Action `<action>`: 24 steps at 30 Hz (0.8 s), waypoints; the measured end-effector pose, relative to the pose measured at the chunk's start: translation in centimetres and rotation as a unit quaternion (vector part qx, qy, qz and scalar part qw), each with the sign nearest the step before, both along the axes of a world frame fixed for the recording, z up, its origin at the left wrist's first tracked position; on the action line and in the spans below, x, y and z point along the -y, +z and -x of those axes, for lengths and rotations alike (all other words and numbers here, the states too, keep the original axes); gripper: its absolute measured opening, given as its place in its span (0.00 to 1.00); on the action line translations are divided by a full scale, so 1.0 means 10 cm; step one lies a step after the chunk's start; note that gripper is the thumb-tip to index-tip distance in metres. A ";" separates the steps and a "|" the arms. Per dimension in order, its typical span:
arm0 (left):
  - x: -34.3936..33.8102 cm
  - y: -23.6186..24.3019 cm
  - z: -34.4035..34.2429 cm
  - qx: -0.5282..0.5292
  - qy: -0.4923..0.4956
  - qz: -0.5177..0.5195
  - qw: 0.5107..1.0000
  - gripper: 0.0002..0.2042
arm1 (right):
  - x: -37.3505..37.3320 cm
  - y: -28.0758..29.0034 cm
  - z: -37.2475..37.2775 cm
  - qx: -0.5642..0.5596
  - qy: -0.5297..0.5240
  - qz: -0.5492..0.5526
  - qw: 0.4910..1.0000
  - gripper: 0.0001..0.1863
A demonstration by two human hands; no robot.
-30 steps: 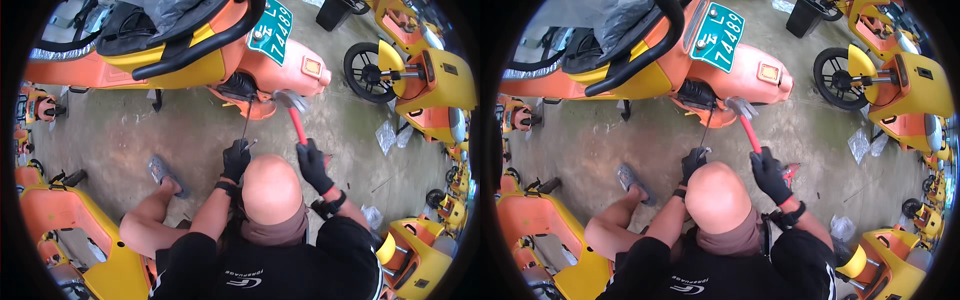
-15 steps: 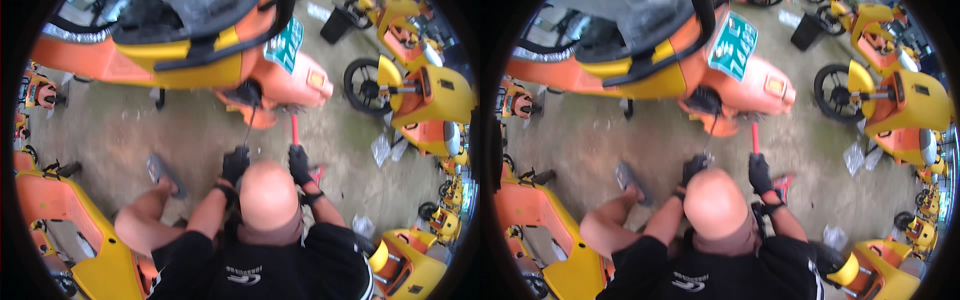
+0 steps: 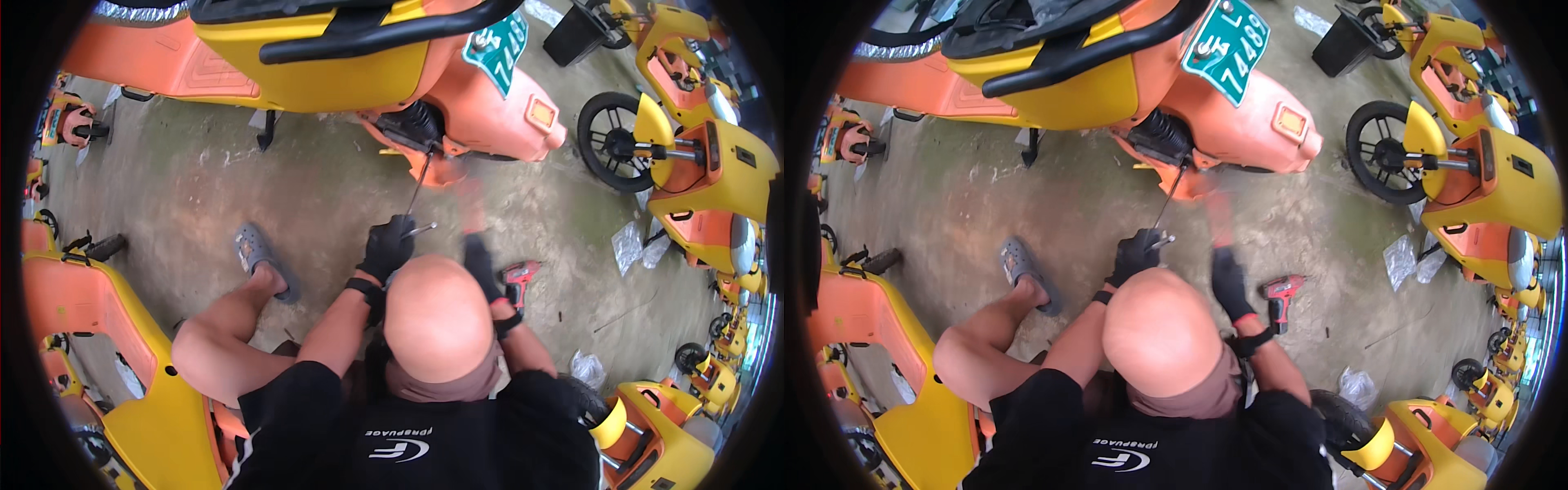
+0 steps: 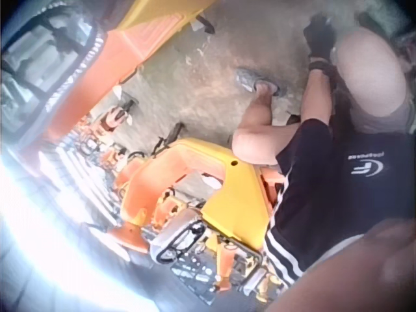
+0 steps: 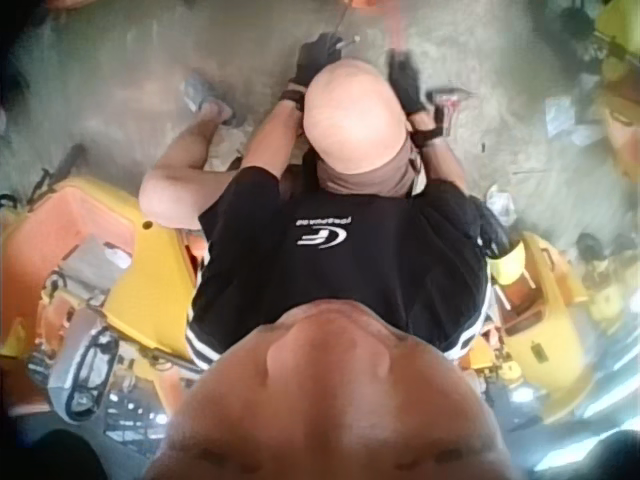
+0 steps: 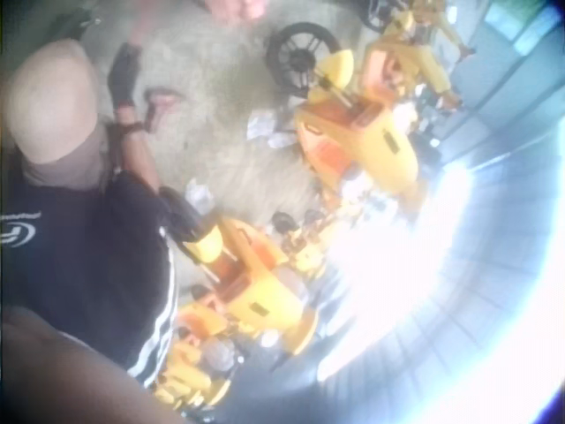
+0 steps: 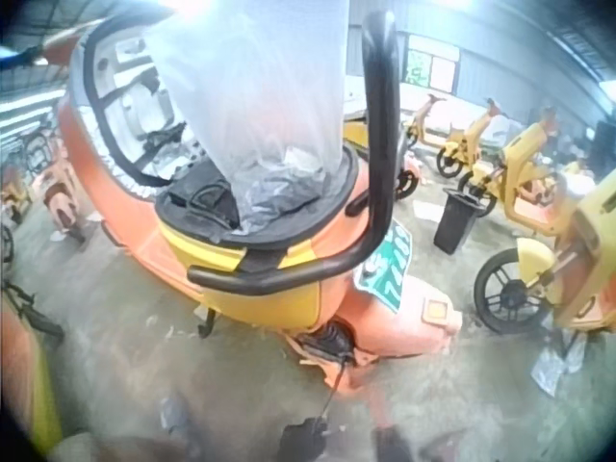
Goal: The person uses a T-handle wrench and a hammer to loosen and remove parts from the rear of a moped, handling a small component and clearing debris.
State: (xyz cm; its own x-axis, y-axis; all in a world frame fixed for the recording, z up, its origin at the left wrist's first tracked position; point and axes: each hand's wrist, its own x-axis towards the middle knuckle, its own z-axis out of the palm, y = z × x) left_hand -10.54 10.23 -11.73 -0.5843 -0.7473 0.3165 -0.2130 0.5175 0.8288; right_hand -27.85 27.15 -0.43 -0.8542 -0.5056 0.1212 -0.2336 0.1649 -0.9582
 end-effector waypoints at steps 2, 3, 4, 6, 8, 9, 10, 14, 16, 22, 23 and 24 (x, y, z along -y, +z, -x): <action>0.22 0.04 -0.13 0.096 -0.058 0.025 0.993 0.06 | -0.13 -0.28 -0.10 0.025 0.051 -0.106 0.993 0.11; 0.33 -0.03 -0.16 0.085 -0.045 0.061 0.993 0.06 | 0.11 -0.38 0.03 0.025 0.089 -0.136 0.986 0.12; 0.40 -0.15 -0.23 0.075 -0.040 0.092 0.992 0.05 | 0.29 -0.43 0.10 0.028 0.118 -0.173 0.977 0.13; 0.27 0.05 -0.25 0.075 -0.040 0.017 0.996 0.04 | 0.14 0.16 0.06 -0.020 0.154 -0.180 0.971 0.11; 0.32 0.09 -0.29 0.122 -0.048 0.022 0.991 0.03 | 0.13 0.62 0.01 -0.031 0.201 -0.129 0.971 0.13; 0.37 0.11 -0.25 0.125 -0.043 0.023 0.991 0.03 | 0.21 0.69 -0.01 -0.029 0.206 -0.127 0.970 0.13; 0.33 0.17 -0.21 0.144 -0.051 0.052 0.987 0.03 | 0.23 0.75 -0.12 0.024 0.182 0.002 0.983 0.12; 0.31 0.37 -0.16 0.102 -0.053 0.061 0.991 0.03 | 0.53 0.47 -0.39 0.105 0.072 0.307 0.943 0.13; 0.31 0.24 -0.11 0.111 -0.061 0.058 0.990 0.02 | 0.43 -0.37 -0.31 -0.026 0.075 0.013 0.997 0.13; 0.30 0.02 -0.28 0.068 -0.055 0.054 0.995 0.05 | 0.31 0.11 -0.11 0.066 0.133 -0.097 0.984 0.08; 0.26 0.05 -0.28 0.068 -0.057 0.050 0.995 0.05 | 0.21 0.25 -0.06 -0.089 0.127 -0.058 0.986 0.10; 0.30 0.07 -0.24 0.091 -0.054 0.047 0.993 0.05 | 0.19 0.29 -0.01 -0.079 0.155 0.042 0.984 0.11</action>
